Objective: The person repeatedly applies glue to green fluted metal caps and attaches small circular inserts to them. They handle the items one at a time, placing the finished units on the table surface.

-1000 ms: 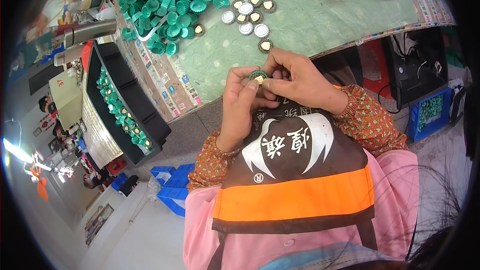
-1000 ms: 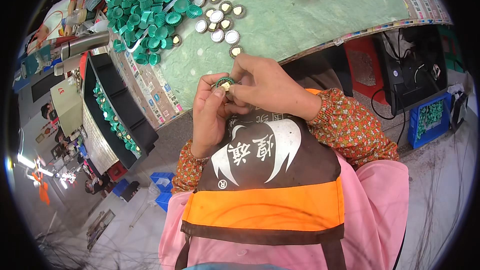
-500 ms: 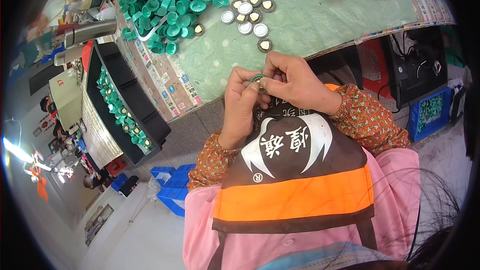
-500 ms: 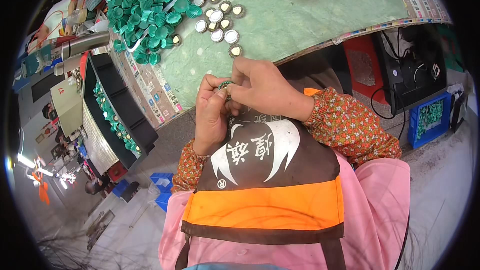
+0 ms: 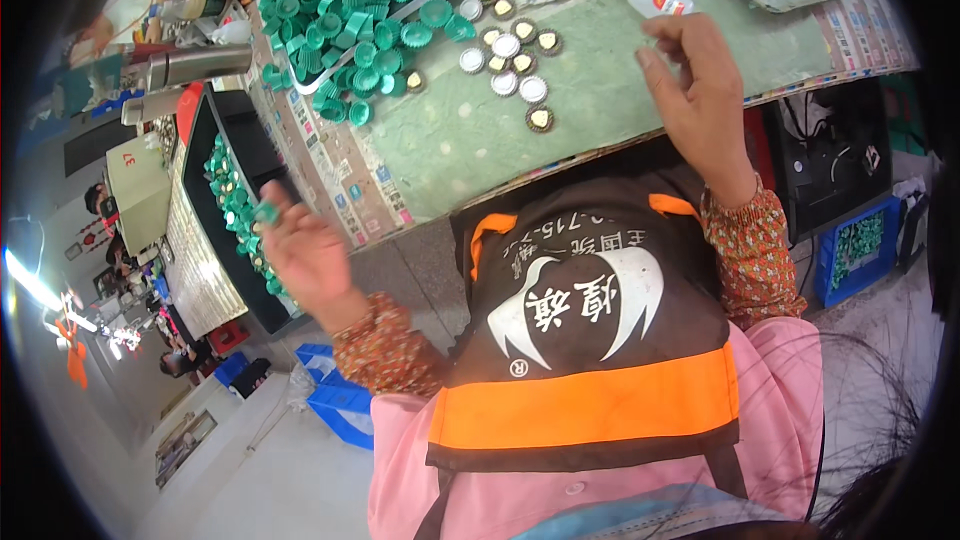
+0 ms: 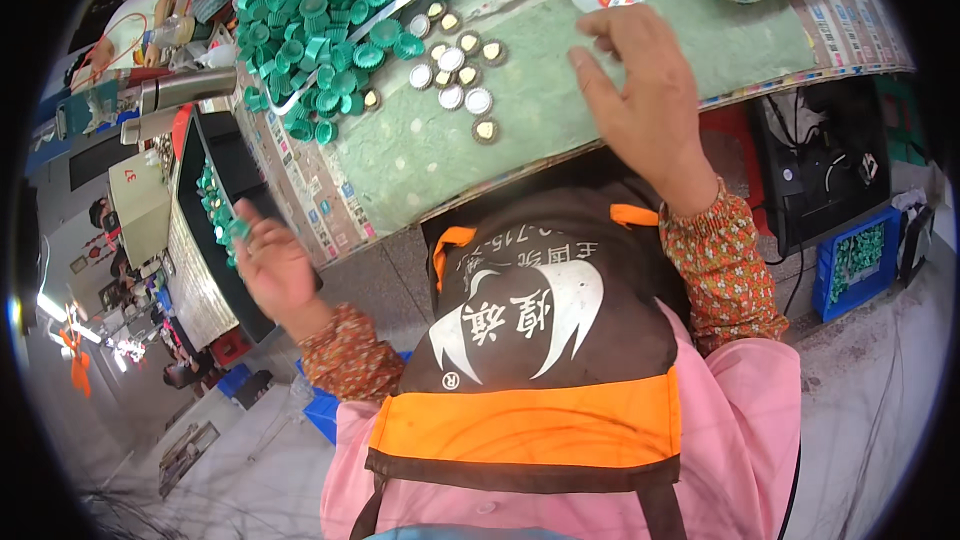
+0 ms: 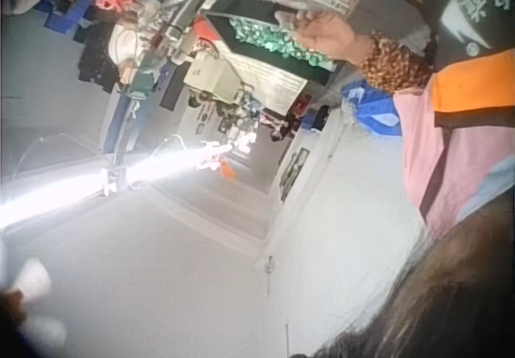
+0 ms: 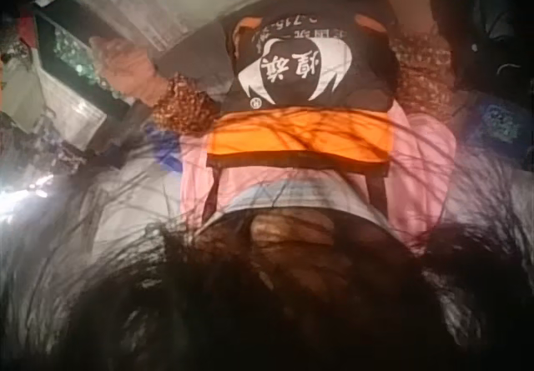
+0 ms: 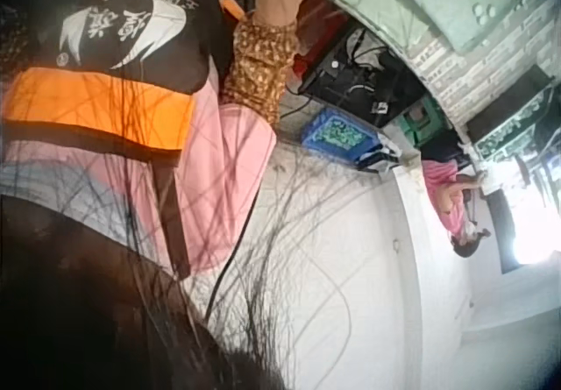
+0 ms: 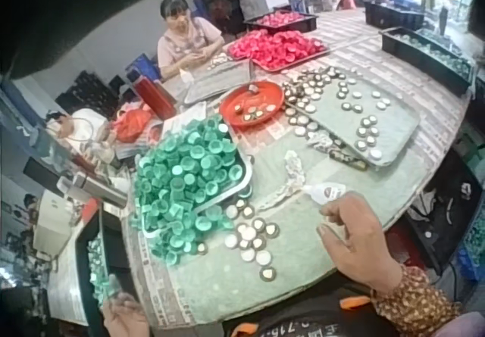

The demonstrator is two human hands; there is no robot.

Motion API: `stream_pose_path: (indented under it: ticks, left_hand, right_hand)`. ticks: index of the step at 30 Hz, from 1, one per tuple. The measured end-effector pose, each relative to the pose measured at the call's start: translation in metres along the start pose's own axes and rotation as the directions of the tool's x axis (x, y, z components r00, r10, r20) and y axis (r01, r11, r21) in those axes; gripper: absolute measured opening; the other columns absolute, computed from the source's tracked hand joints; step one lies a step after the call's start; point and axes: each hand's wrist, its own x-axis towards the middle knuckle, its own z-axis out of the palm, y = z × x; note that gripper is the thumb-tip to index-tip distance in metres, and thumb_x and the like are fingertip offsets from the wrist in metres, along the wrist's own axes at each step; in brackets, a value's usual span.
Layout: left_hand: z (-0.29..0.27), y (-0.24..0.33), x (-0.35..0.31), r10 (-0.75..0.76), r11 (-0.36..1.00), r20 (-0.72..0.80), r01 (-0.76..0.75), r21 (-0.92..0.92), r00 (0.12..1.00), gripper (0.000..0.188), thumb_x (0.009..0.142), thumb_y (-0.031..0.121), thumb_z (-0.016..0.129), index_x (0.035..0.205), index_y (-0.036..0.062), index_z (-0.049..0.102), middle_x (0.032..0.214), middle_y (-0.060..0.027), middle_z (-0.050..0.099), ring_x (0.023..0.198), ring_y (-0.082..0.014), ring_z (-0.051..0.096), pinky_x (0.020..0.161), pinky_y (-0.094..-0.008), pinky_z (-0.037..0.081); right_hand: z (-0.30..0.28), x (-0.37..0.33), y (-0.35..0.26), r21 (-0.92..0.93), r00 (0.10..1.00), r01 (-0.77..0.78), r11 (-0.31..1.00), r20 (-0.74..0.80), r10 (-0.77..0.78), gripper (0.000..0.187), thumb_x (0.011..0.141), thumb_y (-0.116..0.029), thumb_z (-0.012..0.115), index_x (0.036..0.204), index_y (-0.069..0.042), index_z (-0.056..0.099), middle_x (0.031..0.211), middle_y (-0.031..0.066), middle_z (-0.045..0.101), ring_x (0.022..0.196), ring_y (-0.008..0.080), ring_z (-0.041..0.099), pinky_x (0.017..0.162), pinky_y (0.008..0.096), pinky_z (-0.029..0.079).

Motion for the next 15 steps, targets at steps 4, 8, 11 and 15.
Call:
stream_pose_path:
  ticks: [4, 8, 11, 15]
  left_hand:
    - [-0.003, 0.027, 0.002, 0.122, 0.992, -0.065, -0.124, -0.032, 0.990, 0.054, 0.107, 0.021, 0.049, 0.153, -0.0022, 0.033, 0.149, -0.0145, 0.051, 0.109, -0.0224, 0.061, 0.089, -0.0343, 0.057]
    - [-0.001, 0.006, 0.012, 0.057, 0.996, 0.018, -0.058, 0.061, 0.998, 0.050, 0.106, 0.019, 0.052, 0.150, 0.0015, 0.037, 0.139, -0.0161, 0.057, 0.108, -0.0217, 0.063, 0.087, -0.0335, 0.058]
    - [0.017, -0.050, 0.010, 0.045, 0.946, 0.027, -0.051, 0.321, 0.999, 0.042, 0.105, 0.017, 0.053, 0.144, 0.0051, 0.045, 0.127, -0.0122, 0.062, 0.100, -0.0178, 0.064, 0.083, -0.0318, 0.058]
    - [0.059, -0.122, 0.005, -0.175, 0.754, -0.016, 0.145, 0.641, 0.984, 0.039, 0.104, 0.018, 0.054, 0.141, 0.0075, 0.048, 0.123, -0.0092, 0.063, 0.099, -0.0160, 0.064, 0.081, -0.0321, 0.058]
  right_hand:
    - [-0.011, 0.022, 0.012, -0.429, 0.990, 0.109, 0.897, -0.038, -0.139, 0.041, 0.082, -0.014, 0.074, 0.120, -0.005, 0.063, 0.112, 0.0120, 0.061, 0.107, 0.0333, 0.054, 0.093, 0.0436, 0.045]
    - [-0.007, 0.028, 0.027, -0.499, 0.989, 0.134, 0.856, 0.020, -0.143, 0.047, 0.081, -0.015, 0.074, 0.125, -0.005, 0.060, 0.113, 0.0125, 0.060, 0.110, 0.0343, 0.053, 0.094, 0.0444, 0.045]
    - [0.004, 0.028, 0.037, -0.486, 0.991, 0.133, 0.864, 0.050, -0.124, 0.047, 0.082, -0.014, 0.072, 0.126, -0.005, 0.059, 0.110, 0.0135, 0.060, 0.108, 0.0354, 0.054, 0.093, 0.0435, 0.046]
    - [0.006, 0.021, 0.041, -0.299, 0.998, 0.068, 0.952, 0.038, -0.059, 0.042, 0.086, -0.014, 0.069, 0.126, -0.003, 0.058, 0.106, 0.0150, 0.060, 0.102, 0.0350, 0.056, 0.089, 0.0416, 0.047]
